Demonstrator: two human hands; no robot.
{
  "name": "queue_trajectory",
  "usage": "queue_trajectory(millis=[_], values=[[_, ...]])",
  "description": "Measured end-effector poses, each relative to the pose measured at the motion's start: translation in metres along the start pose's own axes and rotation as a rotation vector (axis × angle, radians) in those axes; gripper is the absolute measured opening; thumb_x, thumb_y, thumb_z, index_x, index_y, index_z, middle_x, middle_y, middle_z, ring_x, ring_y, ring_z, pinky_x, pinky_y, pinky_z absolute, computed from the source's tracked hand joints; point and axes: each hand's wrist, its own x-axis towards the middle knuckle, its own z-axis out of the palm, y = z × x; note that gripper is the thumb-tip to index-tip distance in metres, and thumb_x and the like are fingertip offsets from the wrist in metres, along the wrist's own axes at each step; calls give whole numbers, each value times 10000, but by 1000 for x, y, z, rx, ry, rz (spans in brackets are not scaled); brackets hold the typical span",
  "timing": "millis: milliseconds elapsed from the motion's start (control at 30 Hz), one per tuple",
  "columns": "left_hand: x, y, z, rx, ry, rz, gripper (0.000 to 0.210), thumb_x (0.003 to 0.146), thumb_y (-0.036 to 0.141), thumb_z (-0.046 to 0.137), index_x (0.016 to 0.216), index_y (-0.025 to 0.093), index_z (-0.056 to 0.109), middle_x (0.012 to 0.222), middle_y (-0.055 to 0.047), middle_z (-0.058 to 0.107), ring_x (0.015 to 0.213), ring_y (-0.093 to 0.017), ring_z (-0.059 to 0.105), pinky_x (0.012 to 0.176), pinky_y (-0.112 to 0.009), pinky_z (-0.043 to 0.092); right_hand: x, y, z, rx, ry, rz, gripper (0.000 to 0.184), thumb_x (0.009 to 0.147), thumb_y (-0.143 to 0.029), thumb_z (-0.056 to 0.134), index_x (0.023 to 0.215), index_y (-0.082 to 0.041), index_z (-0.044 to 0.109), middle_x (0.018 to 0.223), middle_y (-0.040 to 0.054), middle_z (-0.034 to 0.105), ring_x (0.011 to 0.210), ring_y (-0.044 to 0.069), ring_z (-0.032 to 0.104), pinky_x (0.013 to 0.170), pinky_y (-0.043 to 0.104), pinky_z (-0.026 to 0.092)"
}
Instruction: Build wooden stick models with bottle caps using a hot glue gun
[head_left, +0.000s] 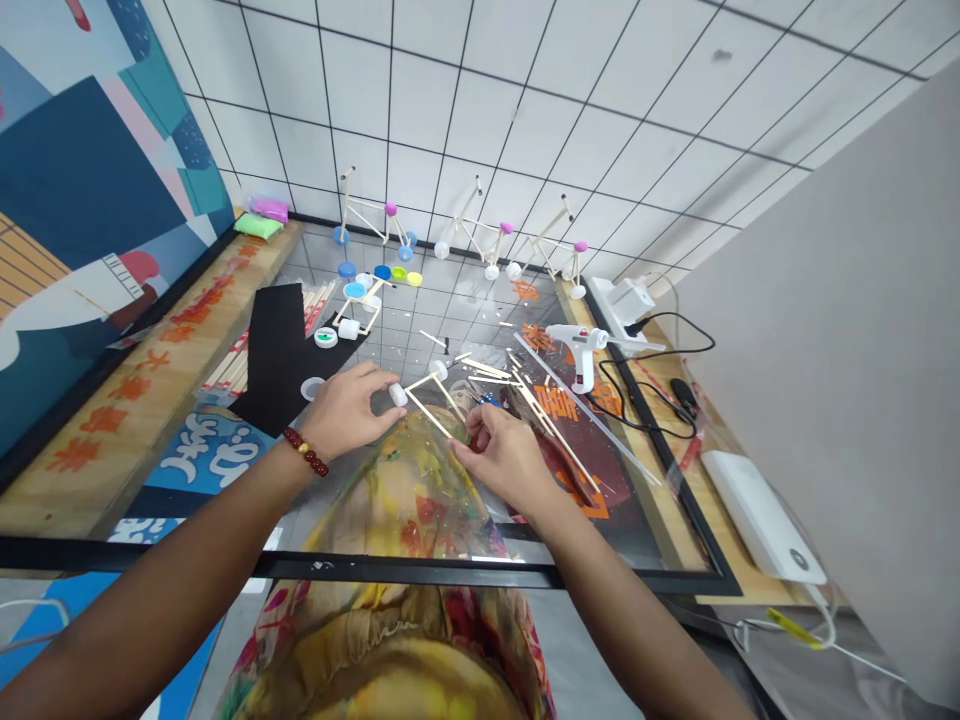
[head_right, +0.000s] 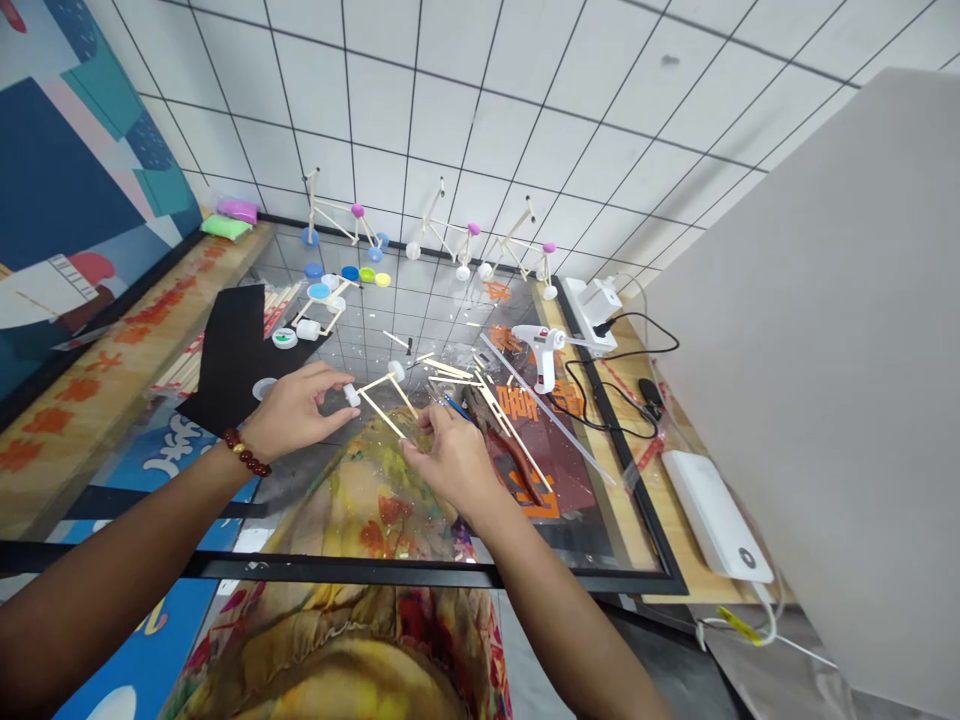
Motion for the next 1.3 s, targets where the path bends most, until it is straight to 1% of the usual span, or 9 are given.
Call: queue_trajectory(millis=[167,333,467,533,600,667,767,933,1300], values=[[0,0,0,-5,3,9,277,788,343,718,1025,200,725,984,-49,696,750,-181,632,639,-301,478,0,6,2,65,-10,-2,172,806,-287,690,897,-213,564,788,0,641,657,142,570,606,260,416],[0,0,0,-5,5,6,287,784,332,719,1039,200,720,998,-52,699,760,-183,638,642,-300,483,0,6,0,214,-32,31,227,788,-253,682,972,-217,554,817,-6,641,670,138,582,632,267,454],[0,0,-1,7,-2,4,300,786,341,724,1047,194,720,1014,-55,705,757,-183,637,639,-299,479,1,4,-5,259,-58,49,221,779,-242,686,954,-219,553,790,-19,626,659,135,574,636,269,460],[0,1,-1,5,-4,1,302,786,342,725,1047,191,721,1011,-54,705,748,-179,633,629,-296,474,1,3,-7,206,-27,68,250,771,-265,714,965,-212,566,822,-5,631,680,144,578,648,278,463],[0,0,-1,-3,-1,1,306,789,341,721,1055,189,719,1011,-54,704,744,-177,629,624,-293,471,1,2,-8,96,9,87,305,757,-312,753,994,-202,595,890,26,646,733,167,595,670,294,465],[0,0,-1,-10,-2,4,309,794,344,714,1061,189,717,1012,-55,703,744,-176,628,623,-293,471,1,0,-9,-19,-1,92,314,766,-360,764,1002,-199,633,930,48,653,775,190,611,687,308,463],[0,-1,0,-7,-4,4,312,798,353,710,1063,189,719,1013,-57,702,749,-177,629,624,-295,474,1,-1,-8,-103,-45,57,253,811,-376,732,982,-201,669,920,55,661,782,201,622,696,312,456],[0,-1,0,-6,-3,4,316,793,332,712,1076,193,718,1020,-53,702,754,-176,630,633,-293,477,2,3,-5,-131,-28,-16,126,859,-313,675,918,-201,676,845,44,660,785,202,619,716,303,446],[0,-1,-1,2,-10,3,333,804,343,716,1094,180,716,1019,-56,698,747,-172,621,631,-294,481,2,5,-4,-104,-36,-35,83,876,-278,648,865,-202,679,790,26,637,739,185,602,695,286,427]])
